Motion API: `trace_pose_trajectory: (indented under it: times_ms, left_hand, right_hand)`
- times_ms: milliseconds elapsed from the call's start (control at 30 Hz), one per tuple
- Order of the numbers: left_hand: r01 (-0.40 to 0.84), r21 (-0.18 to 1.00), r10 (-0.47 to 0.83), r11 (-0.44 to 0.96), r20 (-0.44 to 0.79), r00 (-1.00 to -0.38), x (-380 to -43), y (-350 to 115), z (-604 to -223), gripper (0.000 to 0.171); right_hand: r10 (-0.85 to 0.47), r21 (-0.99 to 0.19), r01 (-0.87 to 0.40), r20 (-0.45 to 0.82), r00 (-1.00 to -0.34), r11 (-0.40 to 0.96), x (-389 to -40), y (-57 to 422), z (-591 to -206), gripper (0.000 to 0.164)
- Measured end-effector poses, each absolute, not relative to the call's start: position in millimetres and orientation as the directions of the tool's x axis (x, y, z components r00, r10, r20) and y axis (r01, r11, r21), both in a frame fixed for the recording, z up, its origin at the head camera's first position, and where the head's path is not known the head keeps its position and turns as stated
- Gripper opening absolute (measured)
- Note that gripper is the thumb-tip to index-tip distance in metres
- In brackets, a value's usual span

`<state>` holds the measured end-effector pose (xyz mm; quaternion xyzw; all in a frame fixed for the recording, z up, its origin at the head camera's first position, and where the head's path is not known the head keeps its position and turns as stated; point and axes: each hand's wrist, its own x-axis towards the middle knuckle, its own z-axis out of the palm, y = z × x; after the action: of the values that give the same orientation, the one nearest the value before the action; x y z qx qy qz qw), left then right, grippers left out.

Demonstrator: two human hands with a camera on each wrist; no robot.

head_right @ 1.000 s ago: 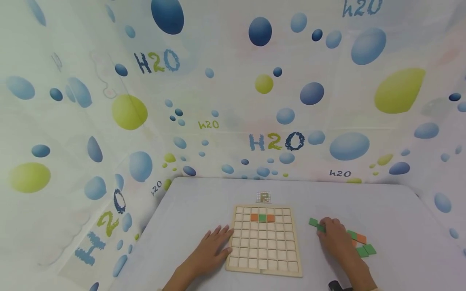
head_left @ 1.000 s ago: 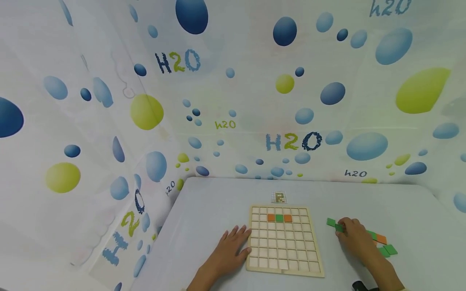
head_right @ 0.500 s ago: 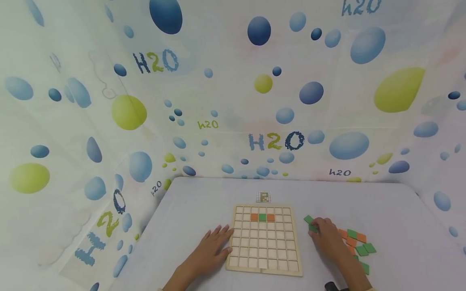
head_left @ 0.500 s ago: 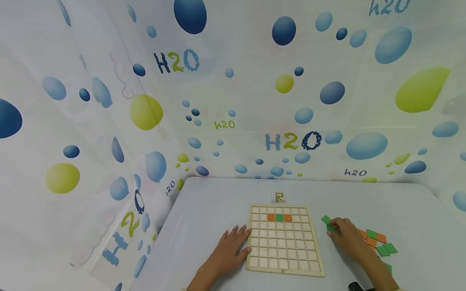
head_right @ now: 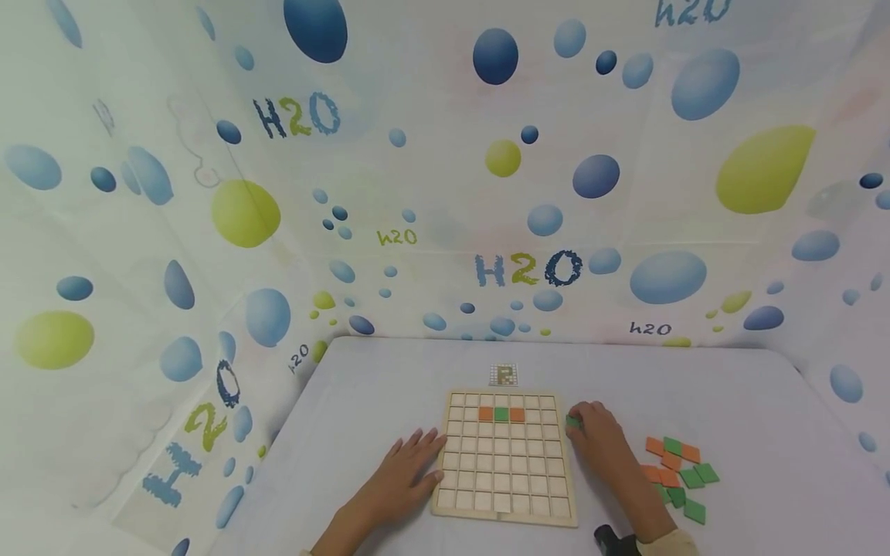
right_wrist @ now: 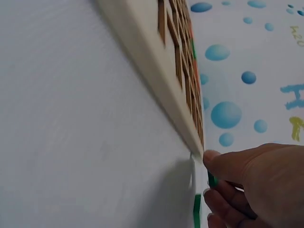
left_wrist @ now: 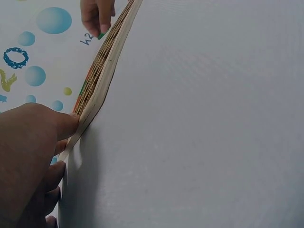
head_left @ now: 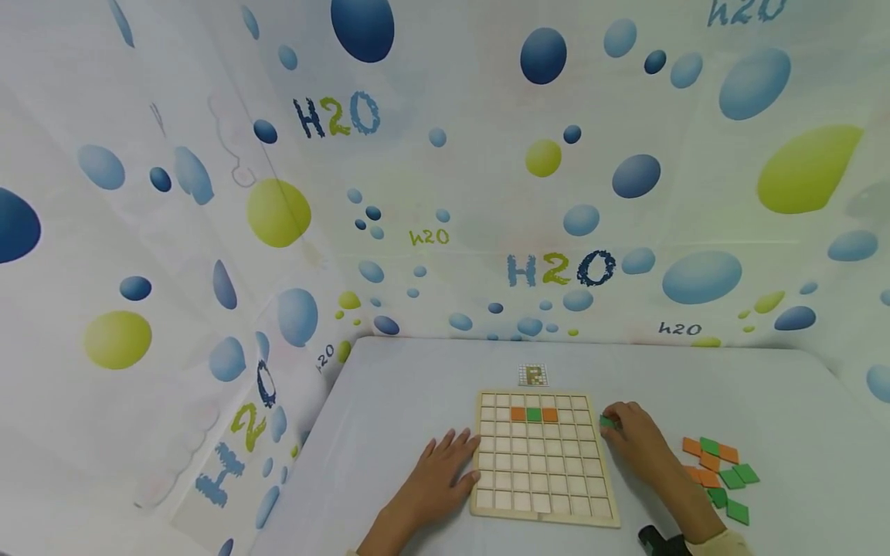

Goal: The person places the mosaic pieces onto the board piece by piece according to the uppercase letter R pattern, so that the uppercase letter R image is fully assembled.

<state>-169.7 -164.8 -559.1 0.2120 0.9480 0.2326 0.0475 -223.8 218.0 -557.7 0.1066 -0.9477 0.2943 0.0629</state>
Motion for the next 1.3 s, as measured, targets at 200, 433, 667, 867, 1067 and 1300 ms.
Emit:
trace_pose_trajectory:
  times_ms: [200,433,667,867,1067,1300]
  left_hand:
    - [0.372,0.456,0.419,0.809,-0.003,-0.908,-170.6,-164.7,-561.4,0.061]
    - [0.386,0.463,0.429,0.798,0.011,-0.903,-170.7,-164.0,-560.6,0.061]
    - [0.385,0.451,0.426,0.805,0.012,-0.904,-170.5,-163.5,-560.8,0.06]
    - [0.381,0.464,0.428,0.8,0.005,-0.904,-172.2,-164.6,-561.0,0.06]
    - [0.383,0.462,0.429,0.8,0.007,-0.903,-172.5,-165.1,-560.8,0.06]
    - [0.381,0.473,0.429,0.795,0.006,-0.903,-170.8,-164.9,-558.2,0.06]
  right_hand:
    - [-0.168,-0.583,-0.233,0.164,-0.972,0.778,-236.9,191.5,-551.0,0.027]
    - [-0.254,-0.556,-0.307,0.174,-0.952,0.772,-245.6,174.2,-550.0,0.013]
    - [-0.269,-0.571,-0.296,0.133,-0.954,0.766,-247.9,171.5,-551.5,0.012]
    - [-0.276,-0.56,-0.307,0.142,-0.95,0.769,-246.3,169.4,-549.7,0.01]
    - [-0.283,-0.553,-0.323,0.16,-0.946,0.768,-243.7,168.5,-546.8,0.011]
    - [-0.273,-0.58,-0.296,0.129,-0.953,0.759,-242.3,165.6,-544.6,0.011]
